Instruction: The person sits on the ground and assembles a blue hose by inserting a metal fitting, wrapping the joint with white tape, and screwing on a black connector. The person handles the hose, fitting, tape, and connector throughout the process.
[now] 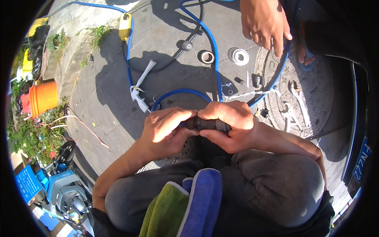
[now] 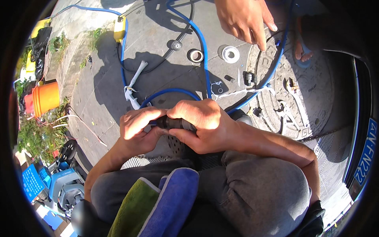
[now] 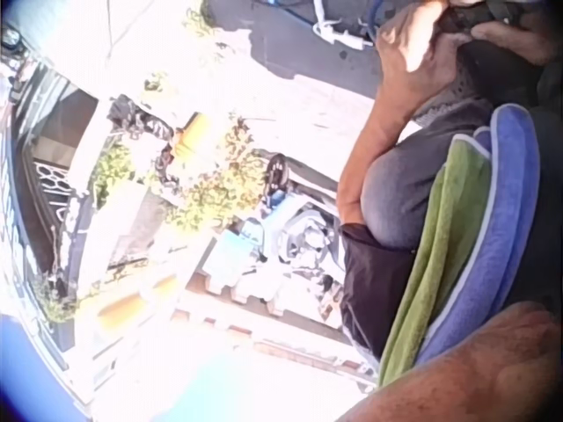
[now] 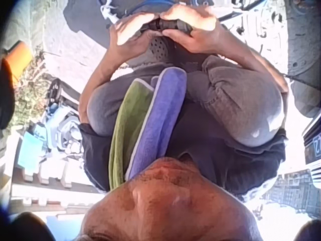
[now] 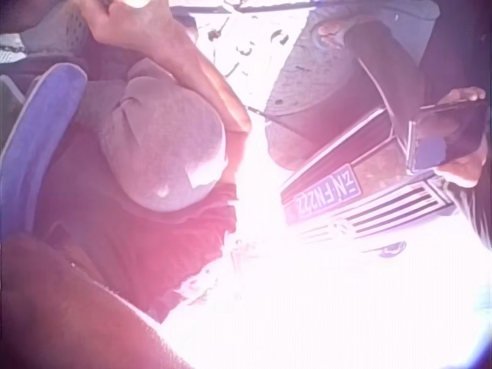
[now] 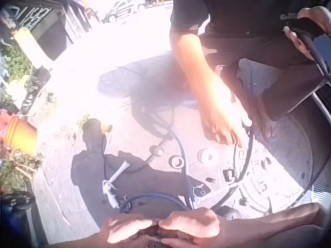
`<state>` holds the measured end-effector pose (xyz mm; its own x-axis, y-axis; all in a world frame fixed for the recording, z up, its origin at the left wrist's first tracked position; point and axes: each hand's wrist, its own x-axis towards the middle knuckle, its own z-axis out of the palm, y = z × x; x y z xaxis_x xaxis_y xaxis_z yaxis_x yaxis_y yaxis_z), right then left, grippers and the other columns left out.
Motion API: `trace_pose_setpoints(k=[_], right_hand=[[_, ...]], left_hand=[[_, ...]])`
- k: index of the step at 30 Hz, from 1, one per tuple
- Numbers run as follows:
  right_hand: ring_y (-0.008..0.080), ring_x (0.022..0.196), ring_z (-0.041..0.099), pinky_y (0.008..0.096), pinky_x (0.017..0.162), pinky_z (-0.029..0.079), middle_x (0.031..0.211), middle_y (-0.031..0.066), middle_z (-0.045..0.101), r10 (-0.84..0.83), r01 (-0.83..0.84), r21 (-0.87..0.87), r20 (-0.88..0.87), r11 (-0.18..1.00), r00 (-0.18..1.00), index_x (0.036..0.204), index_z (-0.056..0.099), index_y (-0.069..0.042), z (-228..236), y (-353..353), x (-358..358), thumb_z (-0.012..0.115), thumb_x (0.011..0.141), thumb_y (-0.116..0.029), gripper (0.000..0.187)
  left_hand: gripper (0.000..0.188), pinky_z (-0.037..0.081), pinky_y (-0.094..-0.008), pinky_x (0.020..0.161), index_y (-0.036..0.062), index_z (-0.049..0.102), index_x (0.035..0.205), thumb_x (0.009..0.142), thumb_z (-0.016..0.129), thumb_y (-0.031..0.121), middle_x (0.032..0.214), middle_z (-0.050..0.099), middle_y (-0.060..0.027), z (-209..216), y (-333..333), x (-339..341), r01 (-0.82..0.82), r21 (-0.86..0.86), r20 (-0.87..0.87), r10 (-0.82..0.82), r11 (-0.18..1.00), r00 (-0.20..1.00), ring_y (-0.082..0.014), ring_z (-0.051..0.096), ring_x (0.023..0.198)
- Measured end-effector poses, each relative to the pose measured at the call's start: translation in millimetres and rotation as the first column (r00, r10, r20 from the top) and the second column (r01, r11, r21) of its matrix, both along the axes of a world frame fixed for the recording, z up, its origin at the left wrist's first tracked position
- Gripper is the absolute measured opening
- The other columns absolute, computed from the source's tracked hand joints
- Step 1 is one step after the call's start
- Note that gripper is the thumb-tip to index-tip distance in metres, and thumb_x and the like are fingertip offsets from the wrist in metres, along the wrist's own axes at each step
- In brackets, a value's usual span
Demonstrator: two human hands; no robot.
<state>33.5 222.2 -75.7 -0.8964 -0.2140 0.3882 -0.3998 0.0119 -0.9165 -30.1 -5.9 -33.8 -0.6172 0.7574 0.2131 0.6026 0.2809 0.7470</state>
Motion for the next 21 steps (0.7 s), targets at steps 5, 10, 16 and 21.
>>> trace_pose_setpoints(k=[5,10,16,21], right_hand=[[0.0379,0.086,0.076,0.039,0.07,0.061,0.101,0.0182,0.074,-0.017,0.016,0.035,0.033,0.999,0.999,0.114,0.068,0.001,-1,6,-7,0.086,0.079,-0.004,0.04],[0.0327,0.083,0.073,0.0377,0.068,0.059,0.096,0.0171,0.072,0.033,-0.019,0.216,-0.062,0.976,0.998,0.121,0.066,0.002,-4,15,-12,0.091,0.071,-0.002,0.056],[0.0348,0.077,0.071,0.0408,0.064,0.057,0.097,0.0141,0.07,0.071,-0.024,0.298,-0.148,0.954,0.986,0.11,0.067,-0.002,-14,12,-11,0.087,0.073,-0.005,0.042],[0.0268,0.059,0.066,0.0384,0.055,0.051,0.076,0.0119,0.068,0.017,-0.049,0.205,0.156,0.978,0.988,0.093,0.067,-0.001,-3,3,-5,0.081,0.092,-0.016,0.021]], left_hand=[[0.045,0.059,-0.0367,0.069,-0.0007,0.07,0.115,0.077,0.091,0.011,0.099,0.077,-0.0148,2,-2,-6,-0.006,-0.076,0.135,0.016,0.997,0.991,-0.0309,0.077,0.083],[0.041,0.059,-0.0367,0.074,0.0008,0.071,0.116,0.081,0.089,0.011,0.101,0.077,-0.0135,-5,-3,-5,-0.015,-0.079,0.326,0.04,0.997,0.944,-0.0307,0.075,0.086],[0.042,0.058,-0.0376,0.07,0.001,0.07,0.116,0.081,0.088,0.015,0.097,0.076,-0.0142,-3,-6,-6,0.043,-0.216,0.425,0.054,0.975,0.904,-0.0325,0.074,0.081],[0.043,0.058,-0.0368,0.069,0.0009,0.071,0.114,0.078,0.089,0.015,0.094,0.077,-0.0151,-6,-10,-2,0.041,-0.185,0.092,-0.025,0.982,0.995,-0.0329,0.075,0.081]])
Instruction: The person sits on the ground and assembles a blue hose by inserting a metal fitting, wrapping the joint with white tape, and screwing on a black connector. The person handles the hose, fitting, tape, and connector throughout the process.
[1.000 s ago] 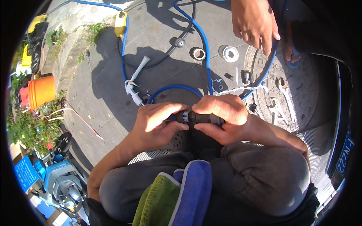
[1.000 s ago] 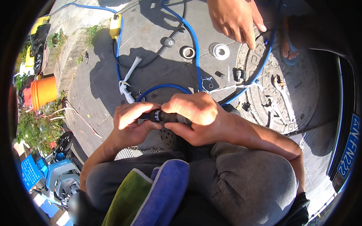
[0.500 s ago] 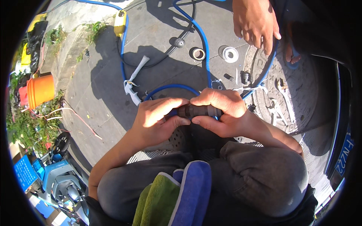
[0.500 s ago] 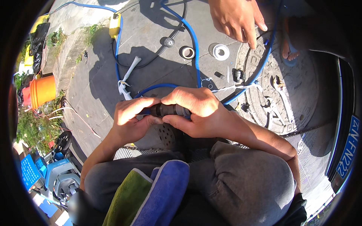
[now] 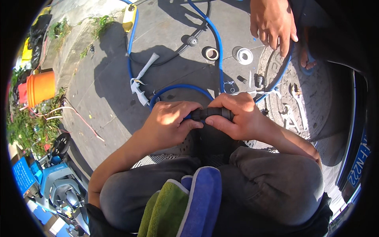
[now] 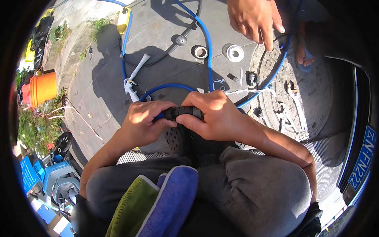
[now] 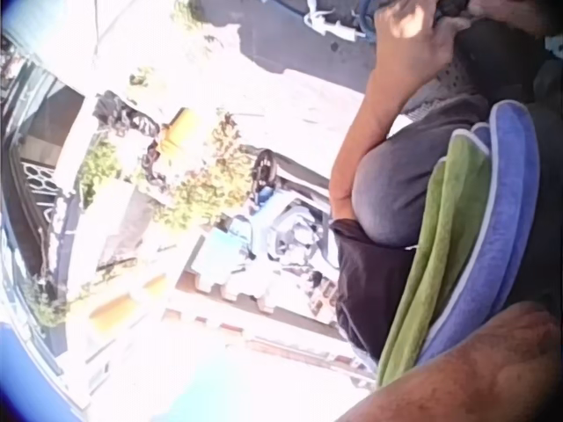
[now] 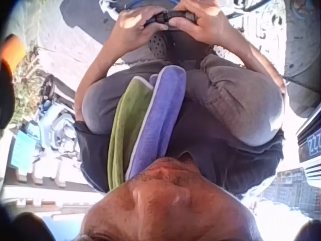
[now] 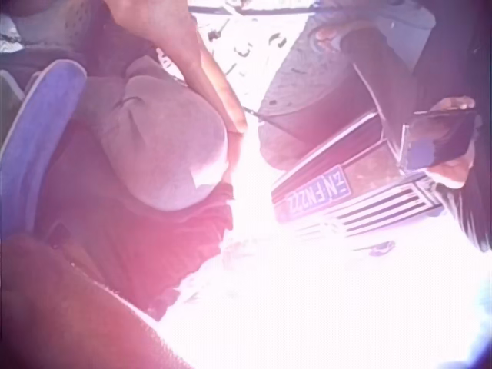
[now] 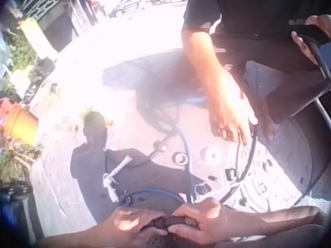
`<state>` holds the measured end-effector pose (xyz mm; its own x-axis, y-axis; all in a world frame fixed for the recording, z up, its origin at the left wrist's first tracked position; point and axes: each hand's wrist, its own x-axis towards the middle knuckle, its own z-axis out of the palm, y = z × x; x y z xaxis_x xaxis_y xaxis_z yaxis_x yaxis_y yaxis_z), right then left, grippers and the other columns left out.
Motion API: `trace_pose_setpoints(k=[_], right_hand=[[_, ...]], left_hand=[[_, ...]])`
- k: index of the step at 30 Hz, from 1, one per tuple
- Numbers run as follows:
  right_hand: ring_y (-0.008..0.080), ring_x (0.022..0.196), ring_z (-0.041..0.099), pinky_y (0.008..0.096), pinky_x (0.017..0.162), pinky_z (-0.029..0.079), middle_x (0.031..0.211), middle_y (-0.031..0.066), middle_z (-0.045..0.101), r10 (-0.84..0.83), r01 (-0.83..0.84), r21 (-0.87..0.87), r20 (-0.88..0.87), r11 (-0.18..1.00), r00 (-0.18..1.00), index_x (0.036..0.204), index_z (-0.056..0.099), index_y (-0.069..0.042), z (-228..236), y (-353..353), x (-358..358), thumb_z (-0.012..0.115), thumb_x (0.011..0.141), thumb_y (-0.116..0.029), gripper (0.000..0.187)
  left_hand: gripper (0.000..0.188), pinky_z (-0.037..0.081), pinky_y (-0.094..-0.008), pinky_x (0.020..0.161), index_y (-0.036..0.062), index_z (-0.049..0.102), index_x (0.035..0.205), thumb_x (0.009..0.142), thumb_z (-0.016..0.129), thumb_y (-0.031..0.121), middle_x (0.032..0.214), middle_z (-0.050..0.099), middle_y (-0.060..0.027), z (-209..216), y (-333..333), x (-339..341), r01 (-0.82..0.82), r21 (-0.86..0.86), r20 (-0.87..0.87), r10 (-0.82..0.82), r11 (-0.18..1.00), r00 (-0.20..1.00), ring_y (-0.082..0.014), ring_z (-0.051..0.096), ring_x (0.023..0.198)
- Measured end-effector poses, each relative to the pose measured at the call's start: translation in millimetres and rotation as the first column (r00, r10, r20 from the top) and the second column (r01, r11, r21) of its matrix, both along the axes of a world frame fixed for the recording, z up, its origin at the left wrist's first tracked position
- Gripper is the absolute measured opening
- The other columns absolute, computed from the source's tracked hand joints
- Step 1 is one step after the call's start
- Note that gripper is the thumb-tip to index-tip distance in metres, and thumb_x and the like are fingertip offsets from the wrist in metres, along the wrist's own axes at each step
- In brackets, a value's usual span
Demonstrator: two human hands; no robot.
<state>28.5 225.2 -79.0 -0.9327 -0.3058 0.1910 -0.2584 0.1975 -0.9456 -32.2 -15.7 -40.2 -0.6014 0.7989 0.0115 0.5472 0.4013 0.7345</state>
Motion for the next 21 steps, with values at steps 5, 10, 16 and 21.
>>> trace_pose_setpoints(k=[5,10,16,21], right_hand=[[0.0119,0.058,0.059,0.0336,0.053,0.043,0.06,0.0071,0.06,0.173,-0.092,-0.156,0.665,0.983,0.727,0.08,0.062,0.001,-5,-2,0,0.06,0.11,-0.04,0.051],[0.0278,0.081,0.069,0.042,0.07,0.055,0.092,0.0145,0.068,0.034,-0.028,-0.034,0.189,0.999,0.981,0.102,0.064,-0.001,-12,-6,6,0.079,0.094,-0.02,0.026],[0.0383,0.084,0.069,0.0427,0.066,0.055,0.096,0.0157,0.064,0.105,-0.049,0.189,-0.3,0.981,0.948,0.109,0.063,-0.001,-16,-2,1,0.084,0.082,-0.008,0.035],[0.0389,0.063,0.064,0.0414,0.059,0.052,0.078,0.0162,0.064,0.002,-0.001,0.023,-0.018,1.0,1.0,0.105,0.065,-0.003,-17,-15,7,0.079,0.091,-0.011,0.021]], left_hand=[[0.042,0.056,-0.0381,0.067,0.0017,0.072,0.113,0.077,0.089,0.016,0.093,0.077,-0.0148,-1,0,1,0.035,-0.064,-0.013,-0.036,0.997,0.999,-0.0332,0.074,0.08],[0.038,0.055,-0.0384,0.067,0.0015,0.073,0.109,0.078,0.089,0.015,0.092,0.076,-0.0155,-8,-8,0,-0.026,-0.075,0.116,0.034,0.997,0.993,-0.0343,0.073,0.077],[0.037,0.055,-0.0387,0.066,0.0007,0.074,0.108,0.077,0.089,0.013,0.089,0.075,-0.0161,-5,-9,-2,-0.043,-0.096,0.18,0.06,0.994,0.982,-0.0354,0.072,0.074],[0.038,0.055,-0.0388,0.064,0.0011,0.072,0.11,0.077,0.087,0.011,0.087,0.074,-0.0154,-3,-12,1,-0.03,-0.052,0.017,0.031,0.998,0.999,-0.0343,0.072,0.073]])
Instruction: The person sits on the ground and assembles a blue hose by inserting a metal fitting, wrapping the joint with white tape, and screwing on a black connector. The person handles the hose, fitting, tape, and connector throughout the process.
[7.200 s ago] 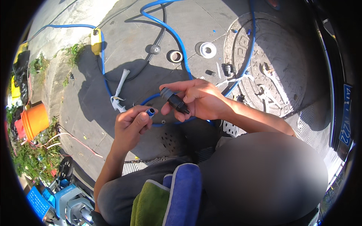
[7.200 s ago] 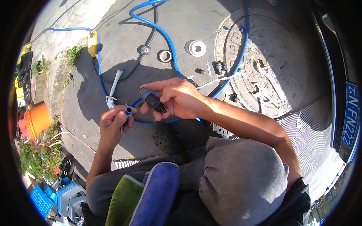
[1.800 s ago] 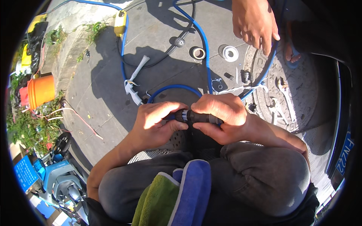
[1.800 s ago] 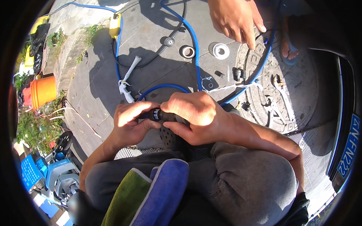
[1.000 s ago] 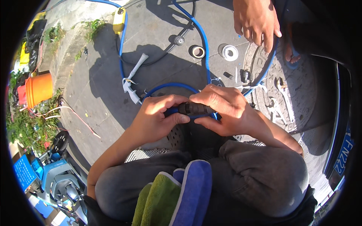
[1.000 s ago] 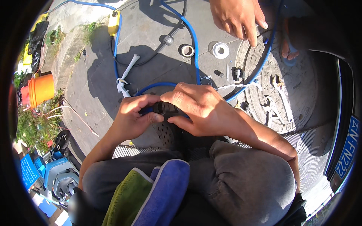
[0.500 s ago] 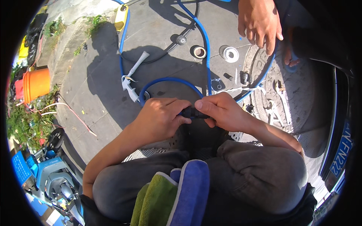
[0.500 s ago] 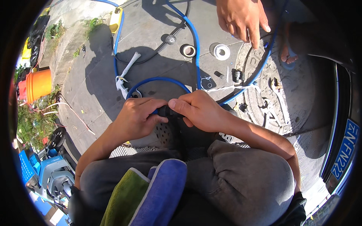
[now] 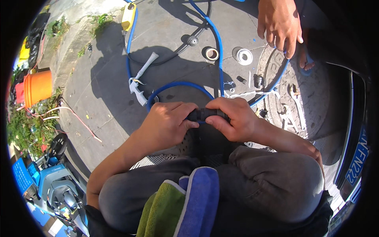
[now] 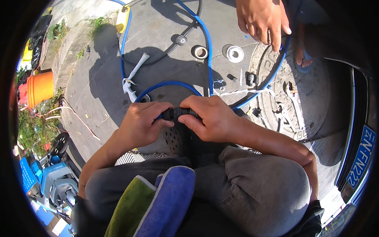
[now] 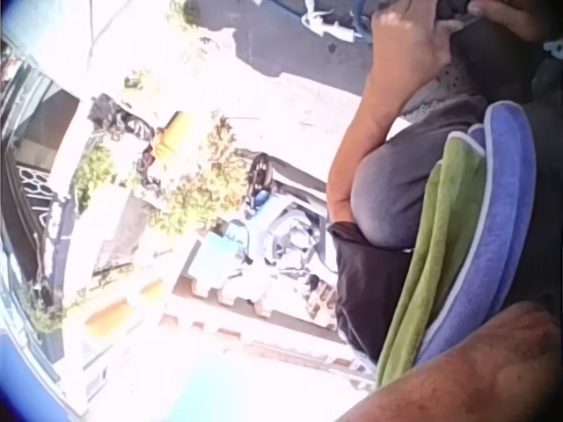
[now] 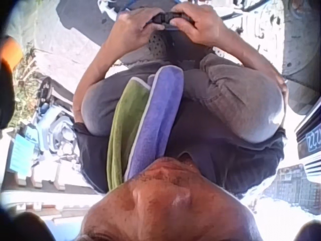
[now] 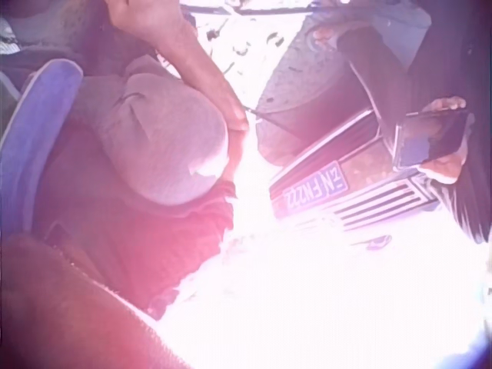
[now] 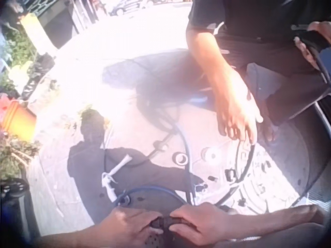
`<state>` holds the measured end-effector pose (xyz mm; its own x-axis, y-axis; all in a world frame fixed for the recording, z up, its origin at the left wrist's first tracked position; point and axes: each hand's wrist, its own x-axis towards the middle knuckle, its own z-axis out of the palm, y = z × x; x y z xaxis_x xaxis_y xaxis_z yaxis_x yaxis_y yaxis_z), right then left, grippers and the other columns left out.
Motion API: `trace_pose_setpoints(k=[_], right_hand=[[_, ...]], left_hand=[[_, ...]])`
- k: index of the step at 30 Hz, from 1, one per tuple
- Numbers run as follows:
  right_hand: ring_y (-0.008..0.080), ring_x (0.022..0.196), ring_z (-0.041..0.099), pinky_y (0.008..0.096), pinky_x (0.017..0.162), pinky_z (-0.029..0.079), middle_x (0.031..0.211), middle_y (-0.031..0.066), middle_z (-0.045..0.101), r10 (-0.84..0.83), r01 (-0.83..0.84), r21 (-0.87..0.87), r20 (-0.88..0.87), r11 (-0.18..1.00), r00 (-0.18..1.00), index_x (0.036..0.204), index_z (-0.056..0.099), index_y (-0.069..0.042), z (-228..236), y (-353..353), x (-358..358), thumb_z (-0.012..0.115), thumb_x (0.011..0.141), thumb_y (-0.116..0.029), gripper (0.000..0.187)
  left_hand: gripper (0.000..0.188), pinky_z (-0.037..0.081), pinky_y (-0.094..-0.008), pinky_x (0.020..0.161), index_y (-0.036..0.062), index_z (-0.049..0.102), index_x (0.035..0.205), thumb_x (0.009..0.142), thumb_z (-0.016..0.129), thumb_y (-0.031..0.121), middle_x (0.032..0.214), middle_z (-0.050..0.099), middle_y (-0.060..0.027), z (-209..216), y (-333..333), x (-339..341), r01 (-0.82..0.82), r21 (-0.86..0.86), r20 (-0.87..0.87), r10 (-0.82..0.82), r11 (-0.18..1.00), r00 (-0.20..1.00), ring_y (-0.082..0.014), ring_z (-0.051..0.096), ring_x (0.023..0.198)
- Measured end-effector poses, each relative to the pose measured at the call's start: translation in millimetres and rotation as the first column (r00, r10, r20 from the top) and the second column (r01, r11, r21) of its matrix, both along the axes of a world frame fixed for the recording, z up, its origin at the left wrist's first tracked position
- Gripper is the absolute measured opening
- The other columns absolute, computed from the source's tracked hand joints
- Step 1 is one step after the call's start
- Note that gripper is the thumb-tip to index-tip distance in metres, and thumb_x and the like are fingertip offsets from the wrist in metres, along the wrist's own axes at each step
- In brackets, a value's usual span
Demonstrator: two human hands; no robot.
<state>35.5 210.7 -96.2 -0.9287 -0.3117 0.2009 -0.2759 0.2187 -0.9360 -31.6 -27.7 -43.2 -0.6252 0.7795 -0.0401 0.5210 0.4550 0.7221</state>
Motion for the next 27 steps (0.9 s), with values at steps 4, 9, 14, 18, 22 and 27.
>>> trace_pose_setpoints(k=[4,9,14,18,22,27], right_hand=[[0.0155,0.052,0.056,0.03,0.05,0.043,0.066,0.0048,0.06,0.245,0.045,-0.335,0.766,0.941,0.595,0.098,0.065,-0.002,10,-3,-9,0.063,0.108,-0.028,0.028],[0.0104,0.053,0.053,0.0257,0.05,0.042,0.068,0.0039,0.059,0.439,0.199,-0.517,0.835,0.832,0.333,0.1,0.064,-0.001,3,-1,-14,0.058,0.111,-0.035,0.036],[0.0259,0.07,0.068,0.0344,0.058,0.052,0.089,0.0131,0.066,0.073,-0.053,0.101,-0.207,0.993,0.976,0.112,0.065,-0.003,3,-5,-18,0.082,0.089,-0.016,0.031],[0.0307,0.076,0.069,0.04,0.061,0.056,0.094,0.0135,0.064,0.176,-0.075,0.266,-0.382,0.961,0.907,0.119,0.065,0.001,5,5,-22,0.088,0.071,-0.007,0.053],[0.0279,0.076,0.066,0.0403,0.058,0.053,0.085,0.0106,0.057,0.245,-0.089,0.332,-0.463,0.939,0.852,0.109,0.064,0.002,5,3,-23,0.07,0.082,-0.012,0.031],[0.0247,0.067,0.06,0.0371,0.052,0.05,0.079,0.0095,0.053,0.299,-0.125,0.34,-0.528,0.932,0.795,0.103,0.063,0.004,5,-5,-26,0.067,0.081,-0.012,0.028]], left_hand=[[0.039,0.055,-0.0394,0.062,0.0007,0.072,0.112,0.077,0.086,0.009,0.091,0.074,-0.0159,4,-4,4,0.025,-0.047,-0.096,-0.029,0.999,0.995,-0.0348,0.072,0.074],[0.039,0.056,-0.0393,0.064,0.0012,0.072,0.112,0.077,0.087,0.009,0.094,0.075,-0.0164,-1,-3,0,0.043,-0.039,-0.101,-0.047,0.998,0.994,-0.0357,0.072,0.075],[0.044,0.055,-0.0379,0.069,0.0012,0.071,0.119,0.08,0.087,0.013,0.096,0.074,-0.0154,3,-7,-5,-0.052,-0.116,0.291,0.084,0.992,0.953,-0.0333,0.072,0.077],[0.046,0.053,-0.0381,0.069,0.0001,0.07,0.124,0.083,0.085,0.014,0.096,0.074,-0.0159,3,-13,-10,-0.044,-0.056,0.377,0.062,0.997,0.924,-0.0343,0.07,0.077],[0.041,0.054,-0.0409,0.071,0.0,0.069,0.12,0.085,0.084,0.017,0.096,0.073,-0.0169,-1,-22,-8,-0.008,-0.011,0.407,0.012,1.0,0.913,-0.0373,0.07,0.08],[0.035,0.054,-0.043,0.073,-0.0005,0.068,0.114,0.088,0.082,0.018,0.097,0.071,-0.0177,4,-22,-2,0.002,-0.019,0.362,0.006,1.0,0.932,-0.0398,0.069,0.085]])
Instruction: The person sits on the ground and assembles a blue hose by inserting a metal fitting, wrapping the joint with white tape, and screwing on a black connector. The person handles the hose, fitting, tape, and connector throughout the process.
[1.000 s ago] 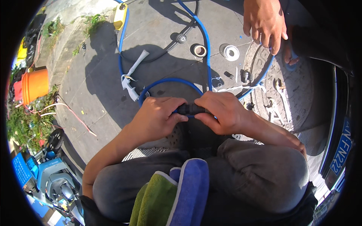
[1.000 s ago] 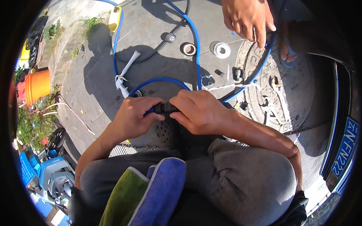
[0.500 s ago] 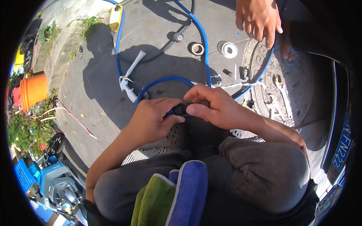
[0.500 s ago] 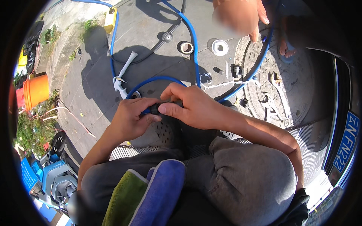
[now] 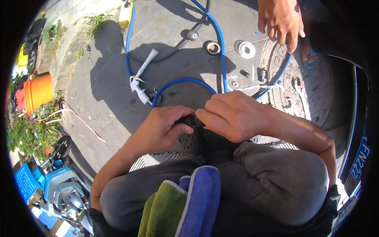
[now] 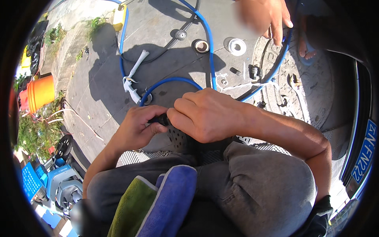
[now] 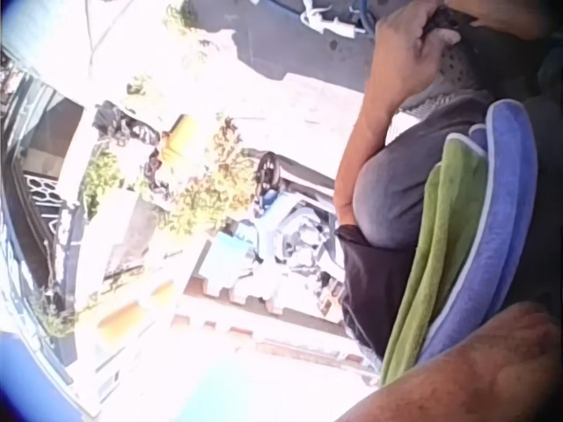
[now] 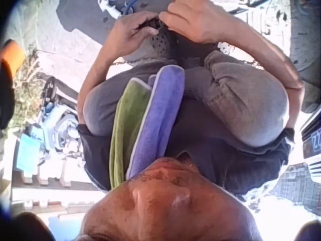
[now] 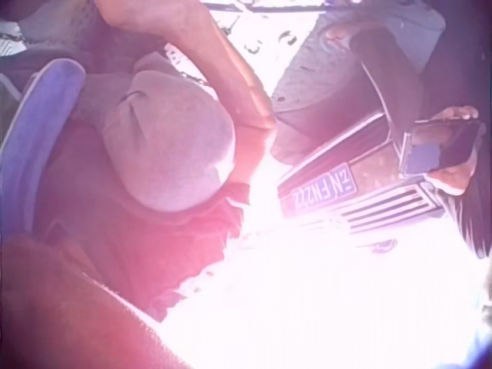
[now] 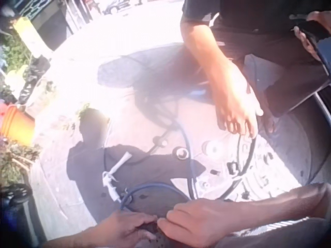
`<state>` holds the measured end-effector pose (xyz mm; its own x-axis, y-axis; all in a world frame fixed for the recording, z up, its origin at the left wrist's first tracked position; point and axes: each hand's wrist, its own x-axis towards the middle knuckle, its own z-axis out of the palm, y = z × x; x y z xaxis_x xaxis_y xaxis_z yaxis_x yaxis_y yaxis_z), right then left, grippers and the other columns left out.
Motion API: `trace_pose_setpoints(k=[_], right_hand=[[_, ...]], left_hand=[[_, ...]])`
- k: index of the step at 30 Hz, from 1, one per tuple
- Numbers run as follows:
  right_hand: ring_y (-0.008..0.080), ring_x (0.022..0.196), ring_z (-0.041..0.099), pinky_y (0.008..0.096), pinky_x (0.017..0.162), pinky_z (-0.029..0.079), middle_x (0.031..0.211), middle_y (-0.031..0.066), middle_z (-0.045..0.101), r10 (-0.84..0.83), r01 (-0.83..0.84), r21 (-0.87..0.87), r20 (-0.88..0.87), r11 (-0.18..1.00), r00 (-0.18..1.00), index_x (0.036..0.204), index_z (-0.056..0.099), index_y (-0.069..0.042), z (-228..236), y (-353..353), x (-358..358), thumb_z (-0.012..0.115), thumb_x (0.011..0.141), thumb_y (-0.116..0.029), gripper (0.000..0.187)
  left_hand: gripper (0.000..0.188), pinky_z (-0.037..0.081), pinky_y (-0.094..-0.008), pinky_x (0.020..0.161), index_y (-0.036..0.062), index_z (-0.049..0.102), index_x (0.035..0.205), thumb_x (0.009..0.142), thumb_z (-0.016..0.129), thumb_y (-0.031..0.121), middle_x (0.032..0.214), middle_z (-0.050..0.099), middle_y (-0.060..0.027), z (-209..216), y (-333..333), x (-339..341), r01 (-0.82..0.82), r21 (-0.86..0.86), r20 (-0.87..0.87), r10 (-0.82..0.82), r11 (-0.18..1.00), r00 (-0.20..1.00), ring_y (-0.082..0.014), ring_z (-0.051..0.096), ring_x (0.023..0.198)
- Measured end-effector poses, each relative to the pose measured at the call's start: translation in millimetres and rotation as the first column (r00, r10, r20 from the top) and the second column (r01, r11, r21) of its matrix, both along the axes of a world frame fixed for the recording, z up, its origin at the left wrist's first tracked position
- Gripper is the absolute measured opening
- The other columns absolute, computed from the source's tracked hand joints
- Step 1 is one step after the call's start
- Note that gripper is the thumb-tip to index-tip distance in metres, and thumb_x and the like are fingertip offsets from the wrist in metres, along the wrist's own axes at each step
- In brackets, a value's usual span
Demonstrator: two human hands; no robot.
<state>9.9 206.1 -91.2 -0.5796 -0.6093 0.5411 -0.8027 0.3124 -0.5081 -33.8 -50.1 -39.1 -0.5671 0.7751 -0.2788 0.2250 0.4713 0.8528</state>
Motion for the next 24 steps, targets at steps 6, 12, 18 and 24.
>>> trace_pose_setpoints(k=[6,12,18,24], right_hand=[[0.0232,0.062,0.059,0.0372,0.048,0.047,0.077,0.0092,0.051,-0.013,0.013,-0.001,-0.013,1.0,1.0,0.097,0.06,0.004,12,-3,4,0.067,0.079,-0.013,0.025],[0.0264,0.058,0.058,0.0397,0.049,0.048,0.076,0.0101,0.05,-0.03,0.039,-0.066,0.139,0.997,0.99,0.095,0.059,0.002,19,-9,7,0.073,0.081,-0.012,0.025],[0.0298,0.052,0.057,0.0416,0.052,0.049,0.065,0.0131,0.052,-0.005,0.206,-0.264,0.604,0.942,0.797,0.094,0.058,0.0,26,-15,13,0.079,0.086,-0.009,0.024],[0.0163,0.044,0.043,0.0347,0.045,0.037,0.061,0.0048,0.05,0.546,0.499,-0.336,0.752,0.799,-0.369,0.091,0.06,-0.002,21,-3,8,0.064,0.106,-0.023,0.026]], left_hand=[[0.034,0.054,-0.043,0.071,-0.0013,0.067,0.116,0.087,0.08,0.012,0.097,0.071,-0.0177,8,1,4,0.015,0.059,-0.075,-0.01,0.998,0.997,-0.0402,0.069,0.083],[0.032,0.053,-0.0426,0.066,-0.0026,0.065,0.115,0.087,0.078,0.007,0.092,0.068,-0.0166,7,2,6,0.024,0.139,-0.269,0.014,0.99,0.963,-0.0387,0.068,0.077],[0.039,0.053,-0.0402,0.061,-0.0048,0.064,0.117,0.081,0.078,0.003,0.09,0.068,-0.0173,11,7,7,0.041,0.102,-0.371,0.0,0.994,0.929,-0.0359,0.068,0.073],[0.048,0.054,-0.0392,0.057,-0.0084,0.065,0.116,0.071,0.079,-0.001,0.087,0.067,-0.0151,6,16,9,0.15,0.064,-0.644,-0.074,0.987,0.761,-0.0306,0.068,0.069]])
